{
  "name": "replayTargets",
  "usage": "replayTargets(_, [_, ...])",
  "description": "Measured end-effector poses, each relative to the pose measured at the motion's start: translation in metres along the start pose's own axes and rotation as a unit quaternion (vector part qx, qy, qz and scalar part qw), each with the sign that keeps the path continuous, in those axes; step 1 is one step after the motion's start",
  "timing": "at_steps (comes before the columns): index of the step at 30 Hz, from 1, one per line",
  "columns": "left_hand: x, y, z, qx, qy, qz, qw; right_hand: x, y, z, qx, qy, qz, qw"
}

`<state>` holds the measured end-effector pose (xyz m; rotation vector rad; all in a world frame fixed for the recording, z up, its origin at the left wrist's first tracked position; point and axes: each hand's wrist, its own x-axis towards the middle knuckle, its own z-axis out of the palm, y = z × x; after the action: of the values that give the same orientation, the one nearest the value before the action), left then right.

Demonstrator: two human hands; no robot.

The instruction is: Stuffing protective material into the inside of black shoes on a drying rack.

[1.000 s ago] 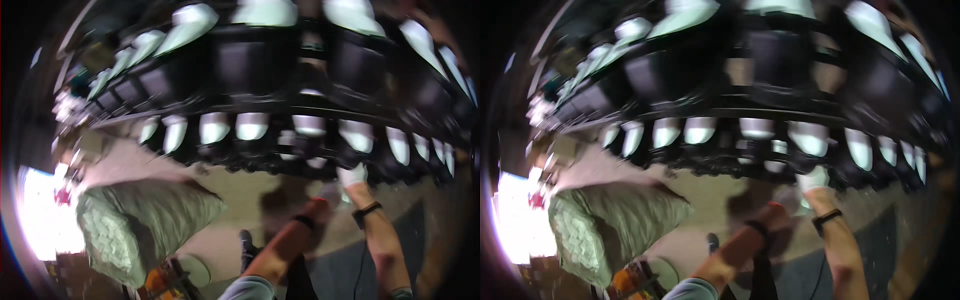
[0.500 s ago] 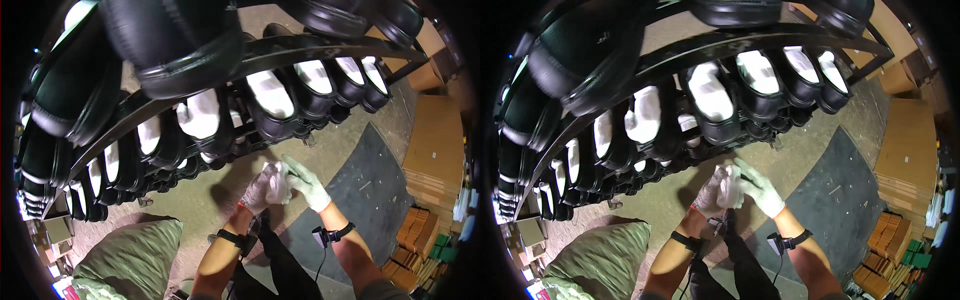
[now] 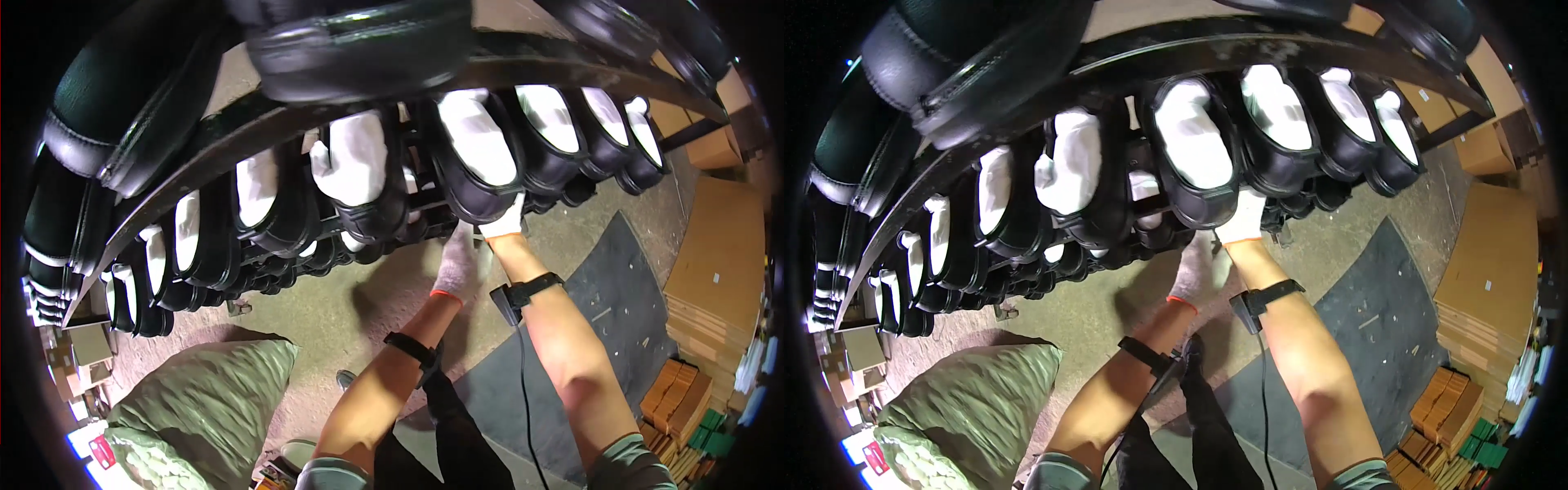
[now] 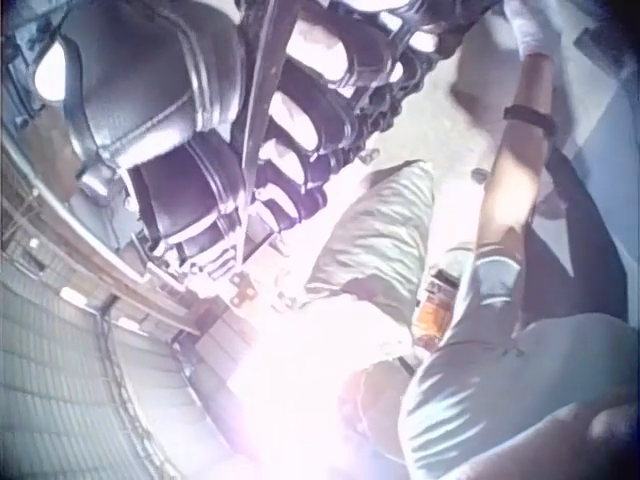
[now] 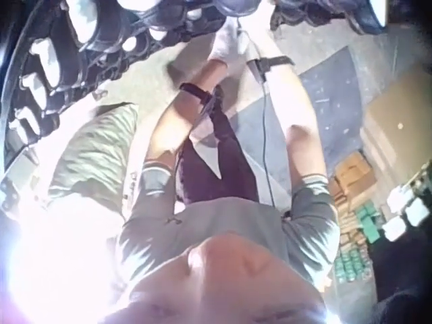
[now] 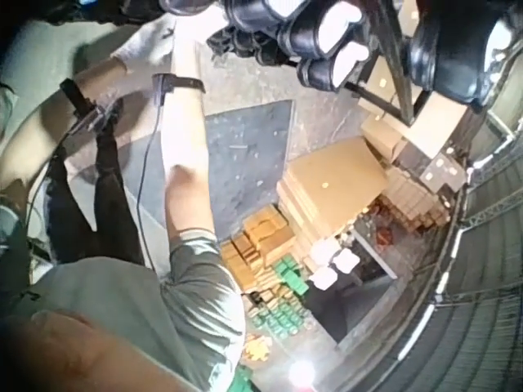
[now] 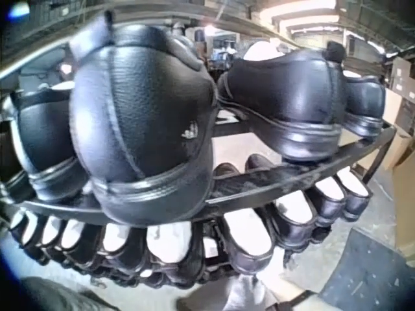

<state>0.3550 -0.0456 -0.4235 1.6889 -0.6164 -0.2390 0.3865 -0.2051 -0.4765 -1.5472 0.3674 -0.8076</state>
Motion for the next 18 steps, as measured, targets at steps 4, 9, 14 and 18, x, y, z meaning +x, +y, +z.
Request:
replayTargets(4, [0.002, -0.005, 0.000, 0.067, -0.072, -0.203, 0.974, 0.025, -0.021, 0.019, -0.338, -0.198, 0.183, 0.902])
replayTargets(9, [-0.024, -0.019, -0.041, 0.065, -0.066, -0.186, 0.978, -0.047, -0.112, 0.038, -0.317, -0.269, 0.331, 0.847])
replayTargets(14, [-0.037, 0.004, -0.040, 0.094, -0.188, -0.198, 0.957, -0.027, -0.101, 0.024, -0.485, -0.245, -0.065, 0.837])
replayTargets(18, [-0.125, -0.002, -0.120, 0.029, -0.241, -0.260, 0.935, -0.035, -0.091, 0.065, -0.514, -0.205, -0.097, 0.828])
